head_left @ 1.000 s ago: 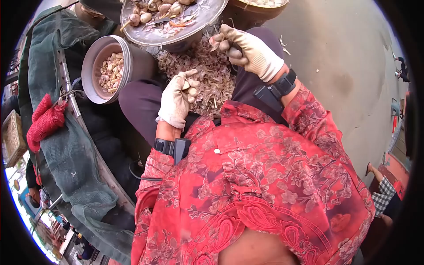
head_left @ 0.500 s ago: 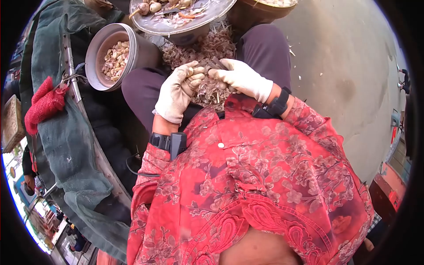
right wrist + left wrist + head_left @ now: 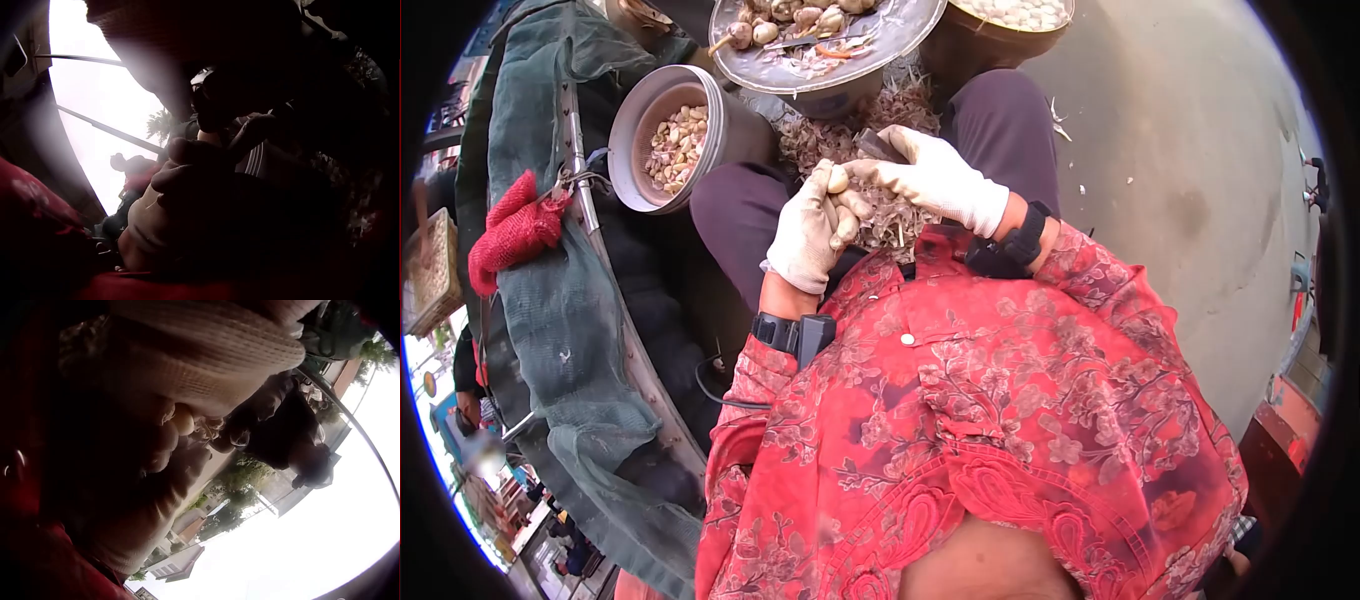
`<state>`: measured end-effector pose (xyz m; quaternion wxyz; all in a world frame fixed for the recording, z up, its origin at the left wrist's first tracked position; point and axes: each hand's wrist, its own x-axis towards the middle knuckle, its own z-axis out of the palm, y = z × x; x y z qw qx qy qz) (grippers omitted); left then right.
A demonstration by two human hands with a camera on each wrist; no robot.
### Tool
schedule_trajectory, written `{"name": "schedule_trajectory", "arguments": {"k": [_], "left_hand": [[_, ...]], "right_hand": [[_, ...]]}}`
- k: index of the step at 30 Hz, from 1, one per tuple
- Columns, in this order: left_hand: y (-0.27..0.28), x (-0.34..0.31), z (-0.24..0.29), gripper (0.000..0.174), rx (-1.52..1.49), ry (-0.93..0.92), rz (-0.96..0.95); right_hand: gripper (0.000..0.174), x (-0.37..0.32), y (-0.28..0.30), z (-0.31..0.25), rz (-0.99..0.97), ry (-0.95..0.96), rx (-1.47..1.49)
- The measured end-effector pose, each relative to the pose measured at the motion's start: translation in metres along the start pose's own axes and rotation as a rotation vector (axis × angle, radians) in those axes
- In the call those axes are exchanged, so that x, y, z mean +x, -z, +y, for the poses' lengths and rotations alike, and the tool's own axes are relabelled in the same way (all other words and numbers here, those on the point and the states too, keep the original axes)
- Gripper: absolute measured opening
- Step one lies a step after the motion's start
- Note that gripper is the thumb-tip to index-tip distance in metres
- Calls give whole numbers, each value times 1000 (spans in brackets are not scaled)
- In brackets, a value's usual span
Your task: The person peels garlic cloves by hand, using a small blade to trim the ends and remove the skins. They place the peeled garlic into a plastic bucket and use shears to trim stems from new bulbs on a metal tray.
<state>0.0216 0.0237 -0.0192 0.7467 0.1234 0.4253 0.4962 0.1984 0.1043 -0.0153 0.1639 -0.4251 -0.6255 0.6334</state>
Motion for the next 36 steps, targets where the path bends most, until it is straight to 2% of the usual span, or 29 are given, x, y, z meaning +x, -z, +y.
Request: {"name": "schedule_trajectory", "arguments": {"k": [1,2,3,4,5,8,10,11,12,14,15,16,17,18,19,20,22,24,27,30,32,33,35,36], "left_hand": [[-6,0,1,37,21,42,21],[5,6,-3,37,28,72,-70],[3,10,-6,36,-23,67,-102],[2,12,-7,37,-92,128,-160],[2,14,-7,38,-64,140,-131],[1,12,-6,45,98,128,-62],[-9,15,2,50,107,150,-60],[-15,14,6,54,116,154,25],[-13,16,8,54,118,153,21],[-8,21,11,54,164,134,29],[-5,23,13,49,149,128,23],[-2,26,14,49,149,127,21],[1,28,15,46,144,99,32],[-1,27,17,42,139,74,38],[-4,26,24,43,217,63,34],[-4,28,28,43,216,63,31],[-2,33,32,43,249,2,26],[3,40,39,42,266,-6,31],[4,47,52,39,327,-43,60],[-1,53,73,35,399,-66,150],[-6,55,91,32,431,-77,226],[-4,59,101,31,483,-110,263],[1,68,114,30,570,-146,327],[5,73,116,29,628,-195,363]], "right_hand": [[33,-4,-1,-20,-28,-108,51],[45,-2,-6,-11,4,21,28],[39,-3,-6,-18,-156,-132,202],[33,-8,-2,-32,-179,-150,98],[33,-8,-2,-40,-139,-171,69],[33,3,-1,-12,-92,-76,79],[32,9,8,-7,-72,-99,95],[30,12,18,-4,-87,-128,244],[26,8,32,-35,-64,-246,227],[21,13,66,-60,33,-279,266],[21,24,87,-55,88,-267,445],[18,32,108,-51,155,-130,647],[26,37,124,-53,314,-92,835],[31,39,144,-52,350,-13,1050],[34,45,155,-54,442,-40,1054],[34,51,160,-54,444,-38,1052],[26,58,162,-57,477,-226,908],[23,65,144,-61,466,-240,611],[42,71,125,-77,311,-261,-29],[41,106,123,-69,244,-48,-837],[41,120,120,-67,283,163,-1114],[32,135,118,-64,264,240,-1211],[25,163,120,-51,193,178,-1349],[20,169,118,-47,224,187,-1381]]}}
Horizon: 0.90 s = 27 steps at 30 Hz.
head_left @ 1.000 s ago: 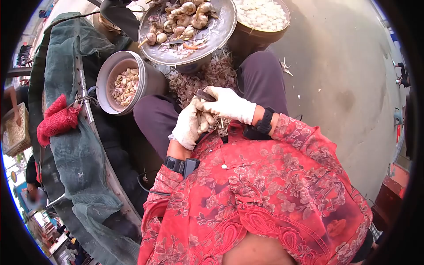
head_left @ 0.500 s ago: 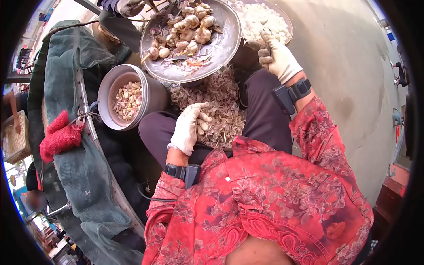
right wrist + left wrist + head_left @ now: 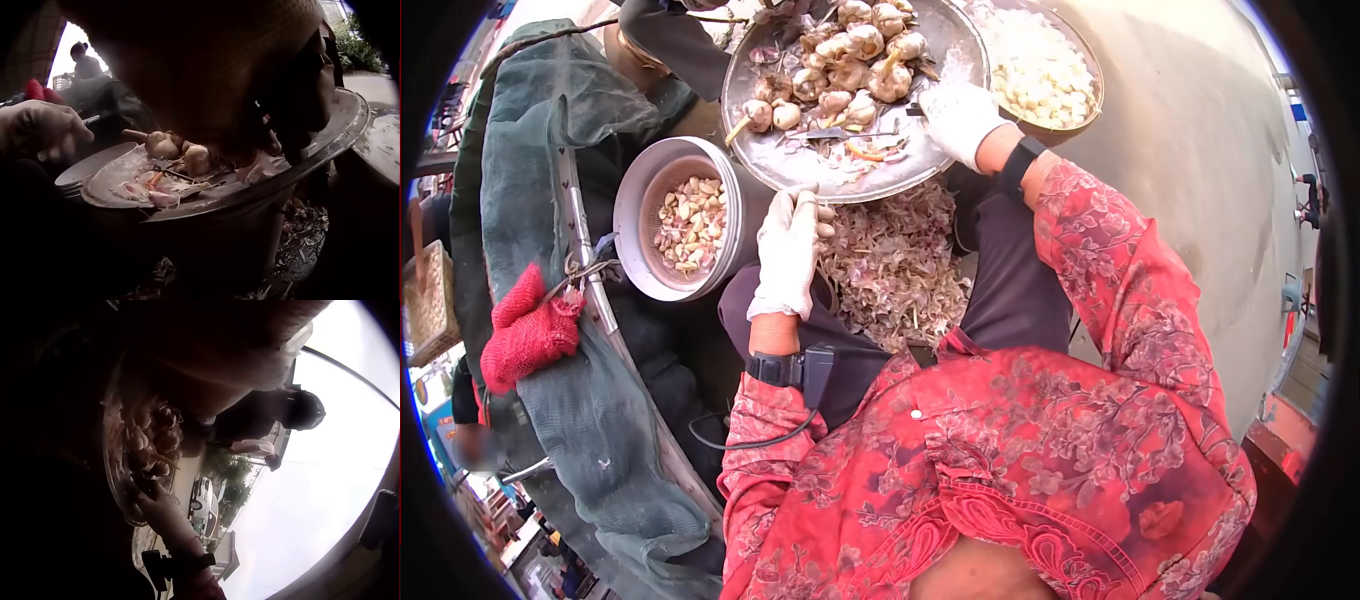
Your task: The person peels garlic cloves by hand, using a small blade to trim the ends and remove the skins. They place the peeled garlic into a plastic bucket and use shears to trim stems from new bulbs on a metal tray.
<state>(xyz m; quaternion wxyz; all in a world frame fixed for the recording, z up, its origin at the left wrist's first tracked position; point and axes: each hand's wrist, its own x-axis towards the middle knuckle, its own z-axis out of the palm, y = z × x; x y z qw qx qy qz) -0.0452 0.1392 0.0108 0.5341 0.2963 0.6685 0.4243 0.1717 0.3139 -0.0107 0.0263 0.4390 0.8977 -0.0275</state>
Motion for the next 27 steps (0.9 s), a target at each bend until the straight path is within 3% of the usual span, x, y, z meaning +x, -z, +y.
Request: {"name": "schedule_trajectory", "arguments": {"k": [2,3,4,5,6,8,10,13,16,20,23,25,27], "left_hand": [[5,20,-12,27,81,-118,71],[11,30,-17,25,265,-236,121],[14,39,-21,23,455,-354,171],[17,46,-25,21,549,-466,199],[16,53,-25,21,549,-458,198],[14,63,-28,21,671,-611,254],[13,67,-31,22,699,-563,200],[0,72,-29,20,796,-631,223],[-9,74,-28,19,864,-655,184],[-19,81,-35,20,893,-675,158],[-22,83,-38,23,923,-643,147],[-26,86,-41,23,914,-747,218],[-30,89,-41,27,966,-715,210]], "right_hand": [[19,11,-9,4,-50,59,-136],[18,14,-8,2,-98,116,-273],[17,17,-9,0,-177,96,-284],[17,17,-8,-1,-86,146,-254],[17,16,-4,-5,4,196,-224],[17,19,3,-23,-125,195,-193],[19,20,-1,-34,-186,198,-76],[15,19,-15,-43,116,314,-187],[14,19,-14,-52,-13,273,-265],[14,17,-22,-50,-45,252,-287],[15,20,-23,-38,-98,238,-150],[15,16,-24,-28,-17,258,-111],[16,15,-24,-20,69,219,-9]]}}
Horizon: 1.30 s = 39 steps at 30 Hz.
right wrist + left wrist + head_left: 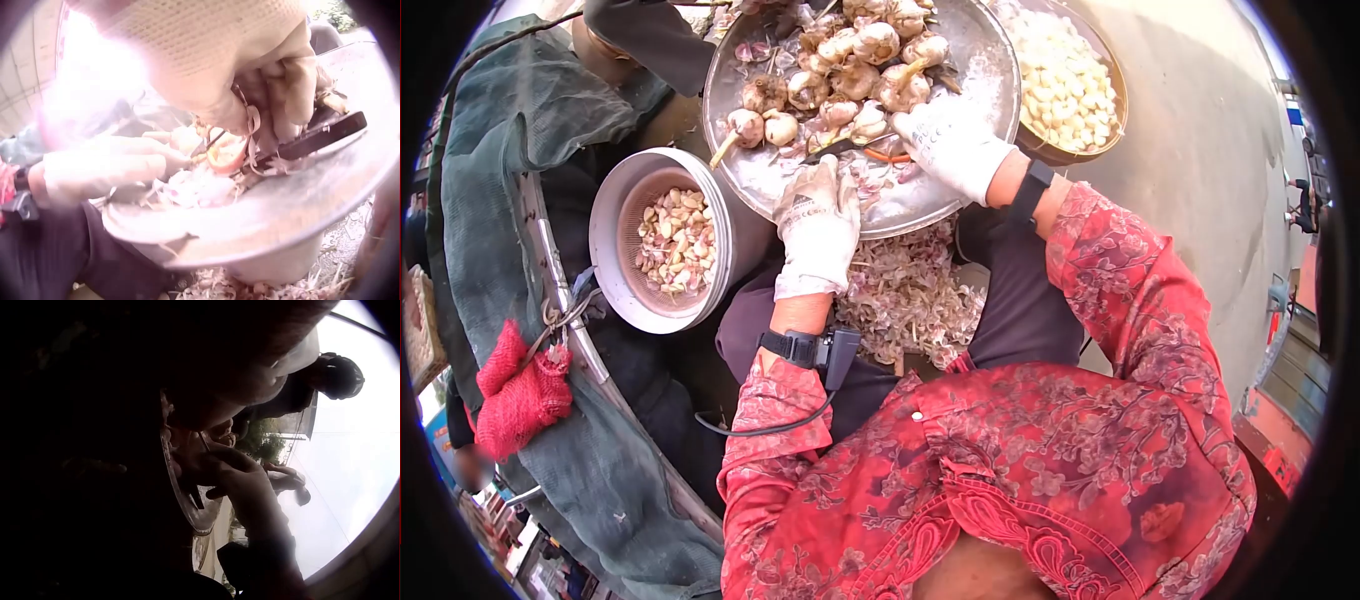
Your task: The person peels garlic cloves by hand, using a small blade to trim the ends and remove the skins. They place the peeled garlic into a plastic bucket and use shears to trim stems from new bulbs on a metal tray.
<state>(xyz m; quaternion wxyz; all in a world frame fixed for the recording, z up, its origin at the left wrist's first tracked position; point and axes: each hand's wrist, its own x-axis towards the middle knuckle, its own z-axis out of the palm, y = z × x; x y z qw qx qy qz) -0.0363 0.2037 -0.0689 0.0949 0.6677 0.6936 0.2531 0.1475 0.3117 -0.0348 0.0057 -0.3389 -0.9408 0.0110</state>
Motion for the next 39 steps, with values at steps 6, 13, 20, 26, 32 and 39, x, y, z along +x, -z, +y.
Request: {"name": "schedule_trajectory", "arguments": {"k": [6,13,20,26,32,39], "left_hand": [[12,7,28,46,78,180,-219],[-3,7,19,20,38,-20,-467],[46,18,10,20,-508,237,-769],[24,64,26,43,-79,-123,-245],[-15,90,30,46,151,-52,-471],[-17,62,29,48,76,30,-391]], "right_hand": [[31,0,35,31,-39,-146,317],[48,-14,82,26,136,-408,1789],[40,-44,78,21,156,-450,1971],[45,-50,70,12,-15,-553,2038],[51,-59,63,7,-36,-540,1995],[41,-70,64,8,-56,-531,2182]]}}
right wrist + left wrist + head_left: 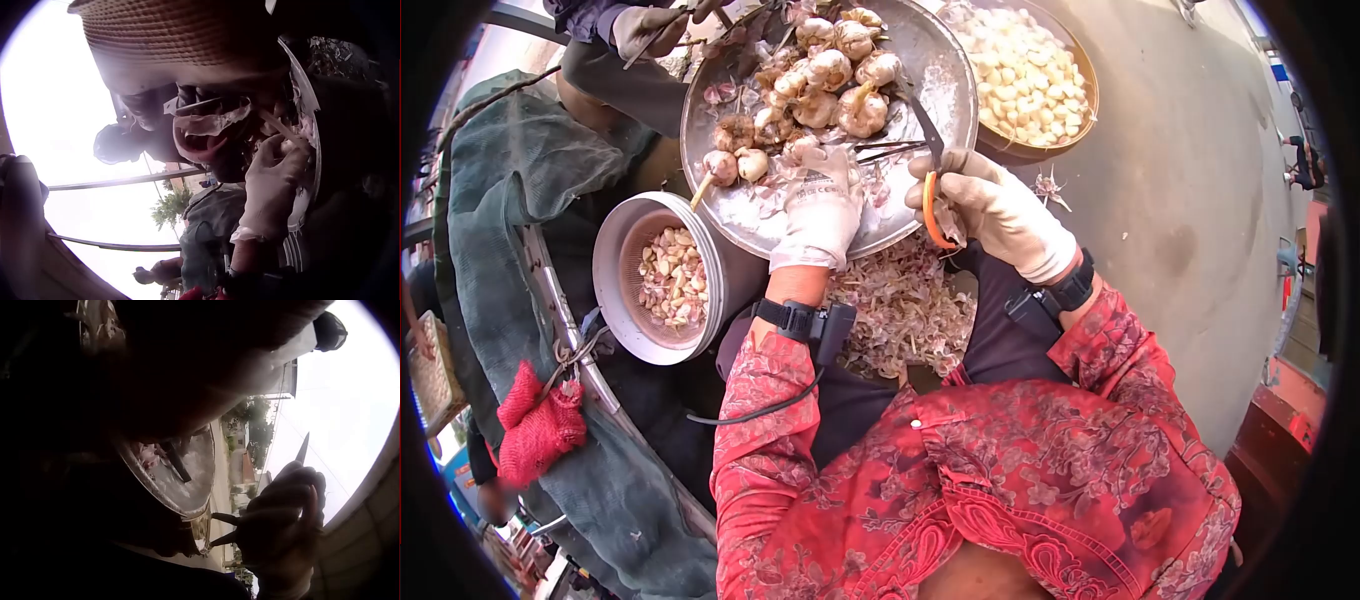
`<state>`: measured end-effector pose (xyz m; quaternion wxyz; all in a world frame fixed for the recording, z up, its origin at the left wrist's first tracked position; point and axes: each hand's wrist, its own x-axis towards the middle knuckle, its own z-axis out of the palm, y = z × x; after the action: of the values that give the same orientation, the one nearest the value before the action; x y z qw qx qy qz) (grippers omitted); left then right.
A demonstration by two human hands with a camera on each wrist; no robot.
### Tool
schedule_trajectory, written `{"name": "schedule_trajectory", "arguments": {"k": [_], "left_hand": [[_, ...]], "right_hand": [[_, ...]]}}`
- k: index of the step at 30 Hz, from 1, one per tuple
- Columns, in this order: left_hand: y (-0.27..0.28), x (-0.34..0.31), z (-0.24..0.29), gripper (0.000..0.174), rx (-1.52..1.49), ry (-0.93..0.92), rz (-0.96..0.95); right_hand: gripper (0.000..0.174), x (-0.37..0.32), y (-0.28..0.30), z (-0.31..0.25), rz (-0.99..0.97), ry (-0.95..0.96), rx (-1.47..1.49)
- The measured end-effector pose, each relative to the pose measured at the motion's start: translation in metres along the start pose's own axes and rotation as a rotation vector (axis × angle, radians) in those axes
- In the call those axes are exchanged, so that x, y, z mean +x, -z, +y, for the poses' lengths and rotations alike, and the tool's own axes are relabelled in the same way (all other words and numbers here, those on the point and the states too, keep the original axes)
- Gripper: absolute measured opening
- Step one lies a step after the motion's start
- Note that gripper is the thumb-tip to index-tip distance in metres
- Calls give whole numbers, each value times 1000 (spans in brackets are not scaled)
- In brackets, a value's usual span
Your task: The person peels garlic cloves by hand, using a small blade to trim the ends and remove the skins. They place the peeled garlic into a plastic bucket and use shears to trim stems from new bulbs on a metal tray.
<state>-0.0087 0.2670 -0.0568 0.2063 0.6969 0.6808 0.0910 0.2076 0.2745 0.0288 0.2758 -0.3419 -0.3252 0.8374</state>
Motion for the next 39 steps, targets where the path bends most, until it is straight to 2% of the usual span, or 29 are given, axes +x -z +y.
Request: {"name": "schedule_trajectory", "arguments": {"k": [1,2,3,4,6,7,8,10,11,12,15,16,17,18,19,21,22,23,24,26,27,28,30,31,32,33,36,39], "left_hand": [[0,-8,-1,46,-107,-13,-24],[-1,-13,-1,45,-150,13,-66],[0,-17,0,43,-191,40,-108],[4,-21,-1,45,-187,-53,-93],[23,-34,1,48,-478,-65,-321],[16,-42,-2,40,-460,-234,-116],[8,-46,-5,40,-453,-237,-110],[11,-53,-1,41,-825,-169,-27],[15,-59,-2,42,-681,-149,17],[20,-66,0,42,-676,-149,20],[25,-77,5,46,-597,-244,363],[26,-80,7,47,-612,-264,490],[31,-84,3,50,-673,-241,545],[34,-85,1,52,-747,-97,611],[44,-85,11,52,-1089,-63,668],[61,-97,14,46,-1418,100,567],[56,-97,0,37,-1469,274,526],[48,-102,-5,32,-1523,360,493],[50,-108,-2,28,-1577,453,461],[48,-119,-3,21,-1698,488,331],[49,-125,-2,20,-1777,514,251],[45,-131,-5,21,-1852,477,146],[40,-143,-1,25,-1930,464,64],[40,-149,-2,28,-1996,460,-11],[40,-156,-1,31,-2002,450,-36],[44,-164,6,33,-2008,442,-61],[49,-183,23,40,-1948,595,-21],[40,-196,22,40,-2018,585,-68]], "right_hand": [[41,-2,-4,-2,1,4,28],[36,-7,-13,-2,128,-1,35],[33,-8,-10,1,123,-31,3],[30,-10,-10,1,121,-60,-30],[30,-19,-21,1,150,-71,-42],[31,-24,-27,0,146,-85,-47],[31,-28,-25,4,136,-87,-93],[32,-34,-28,2,127,-119,-120],[33,-39,-30,3,122,-155,-144],[34,-43,-34,2,123,-153,-177],[34,-52,-33,21,162,-85,-185],[31,-54,-33,22,147,-122,-141],[31,-58,-33,24,145,-119,-141],[31,-60,-31,25,142,-125,-192],[32,-62,-28,26,140,-133,-243],[35,-63,-27,36,129,-123,-254],[35,-63,-32,39,147,-90,-259],[36,-64,-36,42,165,-58,-263],[37,-64,-38,40,157,-118,-320],[36,-67,-41,53,163,-76,-149],[34,-70,-43,47,143,-170,-202],[33,-71,-43,56,131,-129,-168],[31,-70,-48,66,81,-57,-155],[30,-73,-55,64,96,-123,-202],[29,-76,-64,60,110,-186,-250],[26,-73,-58,77,71,-130,-205],[25,-84,-63,83,-4,-156,-303],[21,-91,-68,93,-32,-127,-264]]}}
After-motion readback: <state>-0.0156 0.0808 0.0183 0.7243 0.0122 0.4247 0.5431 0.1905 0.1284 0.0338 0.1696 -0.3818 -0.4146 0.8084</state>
